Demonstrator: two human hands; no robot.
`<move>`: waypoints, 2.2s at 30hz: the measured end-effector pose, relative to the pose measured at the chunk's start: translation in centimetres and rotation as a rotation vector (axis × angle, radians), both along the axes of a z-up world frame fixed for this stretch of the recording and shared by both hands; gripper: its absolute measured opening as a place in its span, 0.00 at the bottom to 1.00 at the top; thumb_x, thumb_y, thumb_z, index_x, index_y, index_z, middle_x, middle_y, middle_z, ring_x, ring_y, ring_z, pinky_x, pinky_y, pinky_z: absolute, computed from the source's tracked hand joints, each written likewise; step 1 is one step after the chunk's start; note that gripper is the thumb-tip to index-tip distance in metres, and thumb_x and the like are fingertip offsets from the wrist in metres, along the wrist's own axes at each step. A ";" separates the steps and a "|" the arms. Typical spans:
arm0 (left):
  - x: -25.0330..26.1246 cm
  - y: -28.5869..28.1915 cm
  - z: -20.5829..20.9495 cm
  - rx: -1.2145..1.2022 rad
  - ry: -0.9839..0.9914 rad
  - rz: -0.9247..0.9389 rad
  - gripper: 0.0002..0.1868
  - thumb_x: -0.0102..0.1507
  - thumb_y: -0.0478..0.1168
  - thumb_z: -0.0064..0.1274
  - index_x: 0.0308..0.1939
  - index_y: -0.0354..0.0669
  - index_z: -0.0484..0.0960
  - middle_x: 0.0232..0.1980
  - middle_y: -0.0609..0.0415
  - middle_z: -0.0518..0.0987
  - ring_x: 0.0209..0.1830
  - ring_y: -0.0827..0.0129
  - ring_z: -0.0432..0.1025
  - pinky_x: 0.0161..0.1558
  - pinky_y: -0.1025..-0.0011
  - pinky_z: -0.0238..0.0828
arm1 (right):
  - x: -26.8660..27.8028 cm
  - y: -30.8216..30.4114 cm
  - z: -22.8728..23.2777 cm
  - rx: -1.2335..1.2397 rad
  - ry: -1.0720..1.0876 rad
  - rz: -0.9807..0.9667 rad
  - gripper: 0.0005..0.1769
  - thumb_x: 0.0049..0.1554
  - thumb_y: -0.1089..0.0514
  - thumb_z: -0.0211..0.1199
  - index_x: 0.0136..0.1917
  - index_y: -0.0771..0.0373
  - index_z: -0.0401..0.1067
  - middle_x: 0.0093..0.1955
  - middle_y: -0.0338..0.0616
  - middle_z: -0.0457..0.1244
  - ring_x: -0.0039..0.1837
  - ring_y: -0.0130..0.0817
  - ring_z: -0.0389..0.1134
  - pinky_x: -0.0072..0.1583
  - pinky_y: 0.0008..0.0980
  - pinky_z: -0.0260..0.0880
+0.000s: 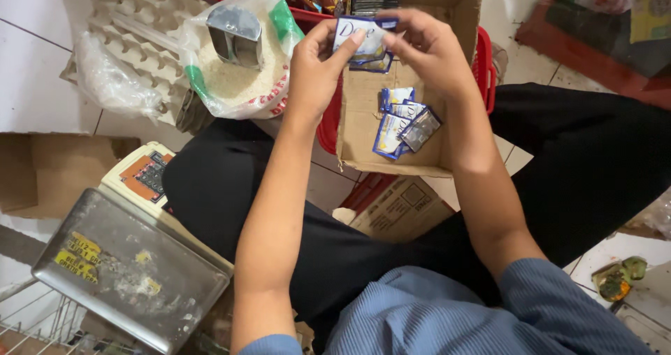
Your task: The person sits on the floor and organizes small sachets of Dove soap, taking them from a red basket and arranging them into a cardboard box. The person then handles a large bag of nuts, placing a small portion into a plastic bag and weighing it on a digital scale.
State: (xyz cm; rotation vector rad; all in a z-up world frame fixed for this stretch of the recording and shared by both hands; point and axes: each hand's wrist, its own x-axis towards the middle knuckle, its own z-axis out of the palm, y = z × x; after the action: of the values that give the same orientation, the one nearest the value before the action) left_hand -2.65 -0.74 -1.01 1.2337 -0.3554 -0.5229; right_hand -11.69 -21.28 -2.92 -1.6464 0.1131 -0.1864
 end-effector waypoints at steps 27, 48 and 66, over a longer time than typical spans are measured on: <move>1.3 0.7 -0.9 0.303 -0.117 0.102 0.13 0.68 0.42 0.57 0.53 0.38 0.83 0.49 0.55 0.86 0.49 0.75 0.80 0.54 0.74 0.76 | 0.2 1.0 -16.4 -0.371 0.230 -0.354 0.31 0.48 0.60 0.83 0.50 0.68 0.60 0.42 0.44 0.65 0.42 0.31 0.71 0.41 0.26 0.73; 1.0 -0.4 -1.1 0.283 -0.155 0.075 0.14 0.69 0.42 0.57 0.54 0.37 0.83 0.50 0.53 0.85 0.50 0.73 0.80 0.54 0.74 0.77 | 0.8 2.1 -18.7 -0.547 0.101 -0.453 0.42 0.49 0.62 0.81 0.67 0.72 0.58 0.58 0.55 0.57 0.52 0.45 0.66 0.51 0.38 0.72; 0.4 -1.5 -1.0 0.247 -0.173 0.021 0.13 0.69 0.42 0.57 0.53 0.38 0.84 0.49 0.55 0.86 0.49 0.76 0.79 0.54 0.75 0.76 | -1.2 -2.5 -14.4 -0.450 0.413 -0.235 0.35 0.45 0.53 0.82 0.59 0.68 0.71 0.53 0.48 0.65 0.49 0.36 0.72 0.49 0.34 0.75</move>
State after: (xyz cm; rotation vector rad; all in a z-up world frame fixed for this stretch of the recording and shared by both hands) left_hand -2.26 -2.23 -2.00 1.5251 -0.4327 -0.4528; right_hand -12.90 -23.83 -17.28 -2.1027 0.6172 -0.0464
